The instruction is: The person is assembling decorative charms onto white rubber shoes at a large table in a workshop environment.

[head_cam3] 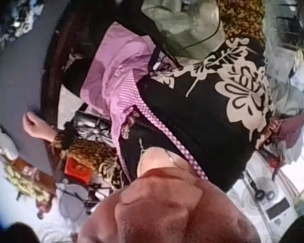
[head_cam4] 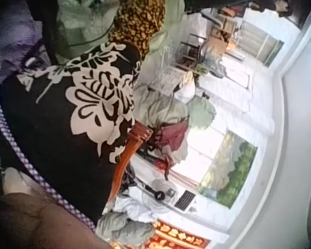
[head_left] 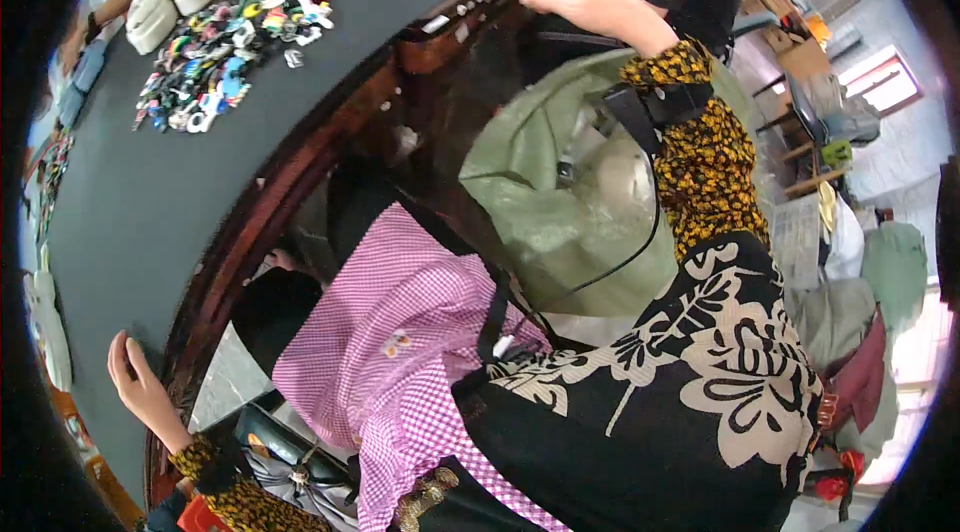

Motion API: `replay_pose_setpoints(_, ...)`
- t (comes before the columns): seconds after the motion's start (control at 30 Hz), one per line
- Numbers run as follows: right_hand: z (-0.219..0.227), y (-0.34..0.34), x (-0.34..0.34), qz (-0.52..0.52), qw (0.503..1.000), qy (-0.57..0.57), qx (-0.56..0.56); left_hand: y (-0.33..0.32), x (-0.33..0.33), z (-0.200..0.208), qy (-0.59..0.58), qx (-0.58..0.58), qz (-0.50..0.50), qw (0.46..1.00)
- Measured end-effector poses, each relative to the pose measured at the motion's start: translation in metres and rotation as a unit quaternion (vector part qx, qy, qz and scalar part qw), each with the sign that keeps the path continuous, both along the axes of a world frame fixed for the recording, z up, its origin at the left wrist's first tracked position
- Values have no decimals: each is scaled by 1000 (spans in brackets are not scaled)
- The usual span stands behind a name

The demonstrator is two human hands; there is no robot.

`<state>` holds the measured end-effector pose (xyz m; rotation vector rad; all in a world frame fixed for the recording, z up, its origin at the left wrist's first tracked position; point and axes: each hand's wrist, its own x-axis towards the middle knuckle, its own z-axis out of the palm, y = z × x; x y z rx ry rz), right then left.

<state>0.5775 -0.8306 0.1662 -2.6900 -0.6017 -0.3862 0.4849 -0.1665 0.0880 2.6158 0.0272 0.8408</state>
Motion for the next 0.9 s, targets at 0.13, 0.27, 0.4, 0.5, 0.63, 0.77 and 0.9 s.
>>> replay_pose_setpoints(0.13,-65,-89,-50,-142,980,125,56,-6,16,-8,-1,87,29,996)
replay_pose_setpoints(0.27,-139,-156,-111,-239,941,234,-51,5,22,-17,4,111,33,993)
replay_pose_setpoints(0.4,-162,-147,-154,-376,861,292,-180,8,18,-10,14,121,38,992)
replay_pose_setpoints(0.5,-172,-145,-167,-508,817,173,-211,3,13,-5,17,129,37,991)
replay_pose_setpoints(0.63,-183,-163,-178,-539,800,-20,-262,11,19,-10,14,147,35,988)
replay_pose_setpoints(0.77,-171,-167,-177,-548,782,-55,-292,19,20,-12,16,147,31,989)
replay_pose_setpoints(0.9,-162,-211,-180,-541,822,51,-170,14,24,-16,2,148,26,989)
